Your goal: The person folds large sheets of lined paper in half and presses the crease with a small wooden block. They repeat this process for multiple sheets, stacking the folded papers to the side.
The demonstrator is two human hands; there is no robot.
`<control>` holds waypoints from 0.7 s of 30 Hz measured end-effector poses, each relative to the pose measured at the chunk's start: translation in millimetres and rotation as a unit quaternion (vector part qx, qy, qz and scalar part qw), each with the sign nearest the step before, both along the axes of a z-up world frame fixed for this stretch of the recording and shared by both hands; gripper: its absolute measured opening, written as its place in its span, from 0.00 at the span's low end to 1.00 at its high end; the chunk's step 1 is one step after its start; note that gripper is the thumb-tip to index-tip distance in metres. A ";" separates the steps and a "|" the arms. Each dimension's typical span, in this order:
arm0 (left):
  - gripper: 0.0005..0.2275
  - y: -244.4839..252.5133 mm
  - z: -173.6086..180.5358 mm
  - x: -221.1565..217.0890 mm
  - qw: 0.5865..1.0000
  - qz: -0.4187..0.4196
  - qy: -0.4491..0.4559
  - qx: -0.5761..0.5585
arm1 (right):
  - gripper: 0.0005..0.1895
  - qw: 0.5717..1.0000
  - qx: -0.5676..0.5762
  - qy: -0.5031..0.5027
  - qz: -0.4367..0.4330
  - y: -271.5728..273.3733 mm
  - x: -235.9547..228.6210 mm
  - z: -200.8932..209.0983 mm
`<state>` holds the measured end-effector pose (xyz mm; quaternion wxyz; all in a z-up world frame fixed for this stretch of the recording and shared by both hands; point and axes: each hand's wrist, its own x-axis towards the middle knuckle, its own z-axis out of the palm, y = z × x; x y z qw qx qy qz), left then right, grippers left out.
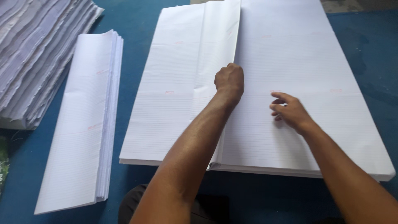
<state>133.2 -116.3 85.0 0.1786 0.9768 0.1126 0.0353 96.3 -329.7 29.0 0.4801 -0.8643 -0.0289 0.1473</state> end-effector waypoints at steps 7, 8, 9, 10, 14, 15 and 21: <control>0.06 42.1 41.0 -19.1 0.998 0.009 -0.056 -0.016 | 0.32 0.982 0.146 0.119 0.029 99.1 -2.4 -9.7; 0.05 49.4 46.6 -21.5 0.998 0.008 -0.067 -0.018 | 0.33 0.978 0.154 0.135 0.042 110.7 -6.1 -8.7; 0.04 57.3 52.1 -24.2 0.997 0.007 -0.071 -0.018 | 0.35 0.974 0.163 0.150 0.054 121.7 -10.7 -7.6; 0.04 65.6 57.8 -26.7 0.997 0.006 -0.075 -0.018 | 0.36 0.969 0.171 0.166 0.067 132.9 -14.4 -5.9; 0.05 94.2 73.5 -39.2 0.997 0.028 -0.053 -0.046 | 0.40 0.957 0.195 0.203 0.073 173.0 -28.6 -0.4; 0.07 101.1 76.0 -41.1 0.997 0.040 -0.043 -0.055 | 0.40 0.955 0.197 0.205 0.078 180.5 -32.2 0.3; 0.08 158.0 66.8 -38.6 0.988 0.093 -0.058 -0.108 | 0.43 0.951 0.214 0.205 0.087 211.5 -47.7 -1.7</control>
